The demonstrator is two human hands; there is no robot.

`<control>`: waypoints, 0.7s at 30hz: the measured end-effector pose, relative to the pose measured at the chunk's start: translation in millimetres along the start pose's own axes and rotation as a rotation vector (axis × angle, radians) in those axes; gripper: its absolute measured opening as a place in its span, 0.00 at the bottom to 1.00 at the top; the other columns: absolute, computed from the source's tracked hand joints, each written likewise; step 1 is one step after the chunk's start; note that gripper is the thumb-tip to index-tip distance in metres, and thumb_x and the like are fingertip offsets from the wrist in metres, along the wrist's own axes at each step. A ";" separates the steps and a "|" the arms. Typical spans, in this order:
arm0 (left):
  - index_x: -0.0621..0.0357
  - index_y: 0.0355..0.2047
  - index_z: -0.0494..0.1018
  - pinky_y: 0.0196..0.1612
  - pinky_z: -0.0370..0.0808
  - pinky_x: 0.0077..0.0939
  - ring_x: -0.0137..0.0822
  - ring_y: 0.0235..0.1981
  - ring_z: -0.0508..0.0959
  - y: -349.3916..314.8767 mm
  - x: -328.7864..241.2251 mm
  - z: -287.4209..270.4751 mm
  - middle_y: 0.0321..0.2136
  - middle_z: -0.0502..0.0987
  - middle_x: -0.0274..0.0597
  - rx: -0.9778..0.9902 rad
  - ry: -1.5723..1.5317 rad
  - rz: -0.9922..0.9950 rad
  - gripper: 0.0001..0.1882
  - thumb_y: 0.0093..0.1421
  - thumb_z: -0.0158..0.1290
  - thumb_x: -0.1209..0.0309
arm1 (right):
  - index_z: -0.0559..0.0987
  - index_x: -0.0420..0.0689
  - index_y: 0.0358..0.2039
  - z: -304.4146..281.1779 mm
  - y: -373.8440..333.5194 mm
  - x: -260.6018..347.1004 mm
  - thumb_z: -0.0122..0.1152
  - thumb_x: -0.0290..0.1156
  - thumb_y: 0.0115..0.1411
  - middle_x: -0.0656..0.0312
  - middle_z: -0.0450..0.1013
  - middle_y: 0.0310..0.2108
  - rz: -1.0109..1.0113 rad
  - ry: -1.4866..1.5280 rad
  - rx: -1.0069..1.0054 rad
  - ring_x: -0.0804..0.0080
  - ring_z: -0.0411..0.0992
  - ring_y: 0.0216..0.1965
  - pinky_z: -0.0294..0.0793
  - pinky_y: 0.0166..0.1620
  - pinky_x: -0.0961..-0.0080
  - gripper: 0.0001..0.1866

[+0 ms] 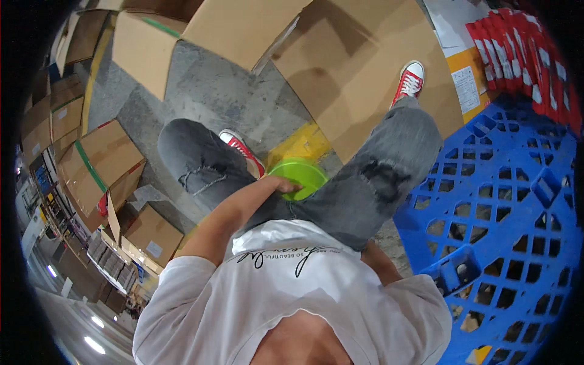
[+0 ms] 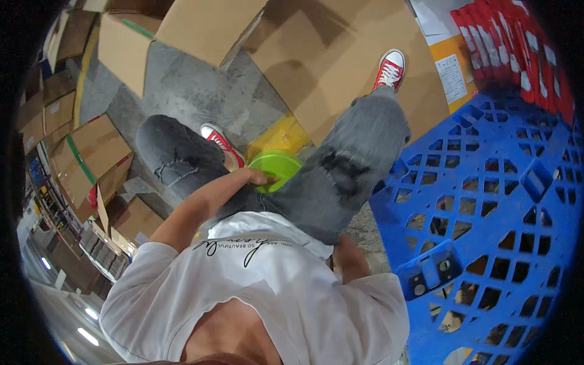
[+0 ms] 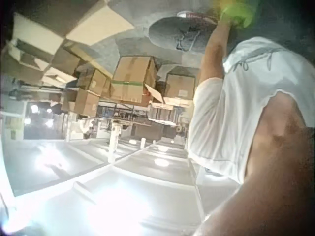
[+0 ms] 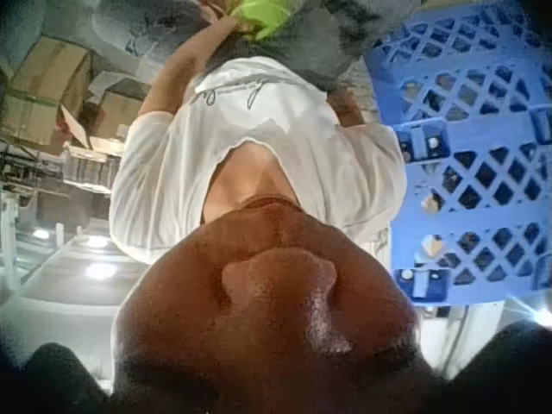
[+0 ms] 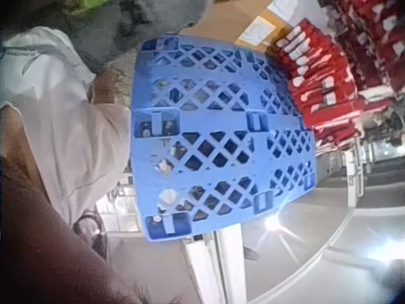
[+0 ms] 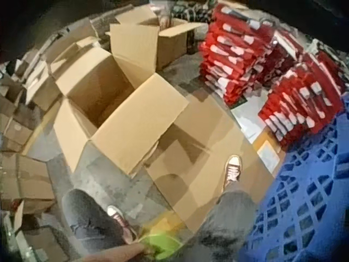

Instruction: The person sits on the floor and packs red flat packages into a cardboard box. They arrange the packages in neat stacks, close the box flaps, and seal the box with green tape. The person then moves the sealed box to a stack of other boxes.

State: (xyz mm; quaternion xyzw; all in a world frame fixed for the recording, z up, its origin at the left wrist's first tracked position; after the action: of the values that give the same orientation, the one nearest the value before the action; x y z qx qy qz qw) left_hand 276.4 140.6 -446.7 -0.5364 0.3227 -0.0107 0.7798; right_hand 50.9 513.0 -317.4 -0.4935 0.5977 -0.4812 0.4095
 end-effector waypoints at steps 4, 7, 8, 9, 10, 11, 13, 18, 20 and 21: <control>0.41 0.70 0.63 0.70 0.61 0.44 0.51 0.69 0.66 -46.7 -33.7 -24.9 0.68 0.66 0.52 0.062 -0.066 -0.049 0.38 0.68 0.39 0.34 | 0.76 0.40 0.47 -29.1 -9.5 5.0 0.60 0.40 0.62 0.52 0.76 0.30 0.112 0.068 0.018 0.53 0.72 0.32 0.71 0.36 0.62 0.19; 0.37 0.69 0.64 0.69 0.63 0.45 0.52 0.68 0.66 -83.1 -67.7 -46.1 0.67 0.68 0.52 0.057 -0.125 -0.082 0.36 0.67 0.42 0.35 | 0.77 0.41 0.46 -64.0 -34.8 22.6 0.60 0.40 0.62 0.53 0.75 0.29 0.168 0.084 0.024 0.54 0.71 0.31 0.70 0.35 0.63 0.18; 0.36 0.70 0.63 0.69 0.64 0.45 0.52 0.68 0.67 -87.3 -79.5 -62.2 0.67 0.68 0.52 0.060 -0.126 -0.086 0.36 0.67 0.43 0.35 | 0.77 0.41 0.46 -80.7 -36.5 31.4 0.60 0.41 0.62 0.54 0.75 0.29 0.165 0.089 0.014 0.55 0.71 0.30 0.70 0.35 0.63 0.18; 0.34 0.70 0.62 0.68 0.64 0.45 0.52 0.68 0.67 -93.8 -92.8 -73.1 0.67 0.69 0.53 0.061 -0.129 -0.089 0.37 0.66 0.44 0.35 | 0.77 0.41 0.46 -96.0 -42.9 37.1 0.60 0.41 0.63 0.54 0.75 0.28 0.172 0.087 0.007 0.56 0.71 0.30 0.70 0.34 0.63 0.18; 0.39 0.72 0.59 0.68 0.65 0.45 0.53 0.68 0.68 -107.5 -104.7 -85.2 0.67 0.68 0.55 0.050 -0.136 -0.191 0.41 0.65 0.44 0.34 | 0.77 0.41 0.46 -114.9 -50.5 44.3 0.60 0.41 0.63 0.54 0.75 0.28 0.173 0.077 0.001 0.56 0.71 0.29 0.70 0.34 0.64 0.18; 0.45 0.74 0.56 0.68 0.66 0.45 0.53 0.67 0.68 -120.0 -117.4 -99.0 0.67 0.67 0.58 0.036 -0.143 -0.292 0.46 0.64 0.43 0.32 | 0.77 0.42 0.45 -134.3 -55.6 52.6 0.60 0.41 0.63 0.55 0.75 0.28 0.172 0.070 -0.006 0.57 0.70 0.29 0.69 0.33 0.64 0.17; 0.54 0.74 0.54 0.67 0.67 0.45 0.54 0.68 0.68 -119.0 -119.4 -97.7 0.67 0.67 0.61 0.054 -0.154 -0.326 0.51 0.63 0.42 0.29 | 0.77 0.42 0.45 -160.1 -72.1 65.7 0.60 0.42 0.63 0.56 0.74 0.27 0.180 0.064 -0.011 0.58 0.70 0.28 0.69 0.32 0.65 0.17; 0.62 0.73 0.55 0.67 0.66 0.47 0.57 0.68 0.67 -137.8 -168.6 -128.6 0.65 0.68 0.63 -0.165 -0.254 -0.277 0.55 0.61 0.45 0.28 | 0.78 0.43 0.43 -244.8 -88.5 109.8 0.59 0.42 0.64 0.58 0.73 0.25 0.166 -0.009 -0.038 0.61 0.69 0.26 0.68 0.30 0.67 0.16; 0.59 0.72 0.57 0.67 0.66 0.47 0.60 0.67 0.67 -147.2 -185.3 -150.2 0.64 0.69 0.64 -0.257 -0.286 -0.258 0.53 0.61 0.47 0.29 | 0.78 0.44 0.43 -271.0 -89.2 125.9 0.59 0.43 0.64 0.58 0.73 0.25 0.156 -0.031 -0.048 0.62 0.68 0.25 0.67 0.29 0.67 0.16; 0.58 0.72 0.58 0.68 0.65 0.48 0.61 0.66 0.67 -148.5 -195.9 -166.6 0.63 0.70 0.65 -0.295 -0.312 -0.248 0.52 0.61 0.48 0.30 | 0.78 0.44 0.42 -285.4 -86.7 135.0 0.59 0.43 0.64 0.59 0.73 0.24 0.150 -0.051 -0.052 0.62 0.68 0.25 0.67 0.29 0.68 0.16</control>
State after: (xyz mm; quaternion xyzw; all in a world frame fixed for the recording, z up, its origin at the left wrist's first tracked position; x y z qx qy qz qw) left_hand 84.5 10.4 -261.2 -0.6752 0.1280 0.0238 0.7260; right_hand -231.3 424.6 -176.9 -0.4700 0.6347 -0.4205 0.4465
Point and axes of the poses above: each hand's wrist, its own y-axis towards the middle knuckle, its own z-axis out of the palm, x = y × z, the point moved 9 cm from there along y, towards the middle knuckle
